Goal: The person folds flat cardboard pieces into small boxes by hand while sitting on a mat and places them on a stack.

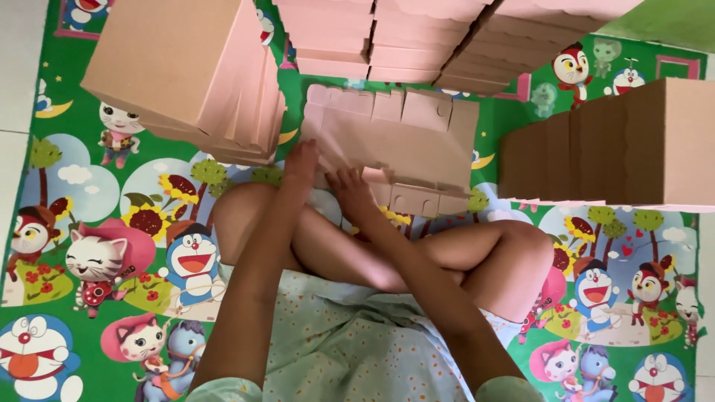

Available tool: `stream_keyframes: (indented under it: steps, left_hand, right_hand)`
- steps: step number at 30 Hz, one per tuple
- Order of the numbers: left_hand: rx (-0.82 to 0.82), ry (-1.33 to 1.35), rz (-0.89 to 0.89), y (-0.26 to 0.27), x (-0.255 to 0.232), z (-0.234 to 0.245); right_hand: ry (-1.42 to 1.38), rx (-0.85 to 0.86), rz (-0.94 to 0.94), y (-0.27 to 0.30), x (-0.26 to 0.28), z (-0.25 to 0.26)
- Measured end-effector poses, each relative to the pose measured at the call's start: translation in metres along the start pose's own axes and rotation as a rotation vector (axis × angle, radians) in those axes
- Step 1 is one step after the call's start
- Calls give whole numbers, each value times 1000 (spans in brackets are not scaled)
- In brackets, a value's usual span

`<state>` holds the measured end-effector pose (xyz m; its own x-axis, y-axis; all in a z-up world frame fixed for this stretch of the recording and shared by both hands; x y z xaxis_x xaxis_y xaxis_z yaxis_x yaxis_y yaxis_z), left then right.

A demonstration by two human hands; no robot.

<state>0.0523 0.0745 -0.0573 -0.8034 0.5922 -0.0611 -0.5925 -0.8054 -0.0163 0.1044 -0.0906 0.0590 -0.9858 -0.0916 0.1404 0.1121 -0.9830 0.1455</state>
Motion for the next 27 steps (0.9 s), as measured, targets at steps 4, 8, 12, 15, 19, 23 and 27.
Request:
stream_keyframes:
  steps: [4, 8, 12, 15, 19, 23, 27]
  left_hand:
    - [203, 121, 77, 13, -3, 40]
    - [353, 149, 80, 17, -7, 84]
    - [431, 119, 75, -3, 5, 23]
    - [631, 130, 114, 15, 4, 66]
    - [691, 249, 120, 15, -18, 116]
    - [711, 452, 350, 5, 18, -19]
    - [696, 182, 217, 22, -15, 36]
  right_hand:
    - [92, -9, 18, 6, 10, 44]
    - [112, 103, -3, -3, -2, 43]
    - [161, -37, -16, -17, 11, 46]
    - [241, -148, -23, -31, 12, 16]
    - [117, -188, -92, -32, 16, 18]
    - [128, 119, -230, -46, 7, -30]
    - [217, 241, -165, -22, 17, 49]
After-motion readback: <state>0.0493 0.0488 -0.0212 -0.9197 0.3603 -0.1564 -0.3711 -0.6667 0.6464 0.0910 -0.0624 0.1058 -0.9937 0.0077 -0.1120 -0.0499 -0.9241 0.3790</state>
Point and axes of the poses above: each hand's wrist, its own y-axis away from the middle knuckle, its own z-axis out of the back of the hand, x = y × z, the point moved 8 cm from there along -y, towards the middle knuckle, and after that the axes turned 1 degree about -y, right-handed, at the moved point
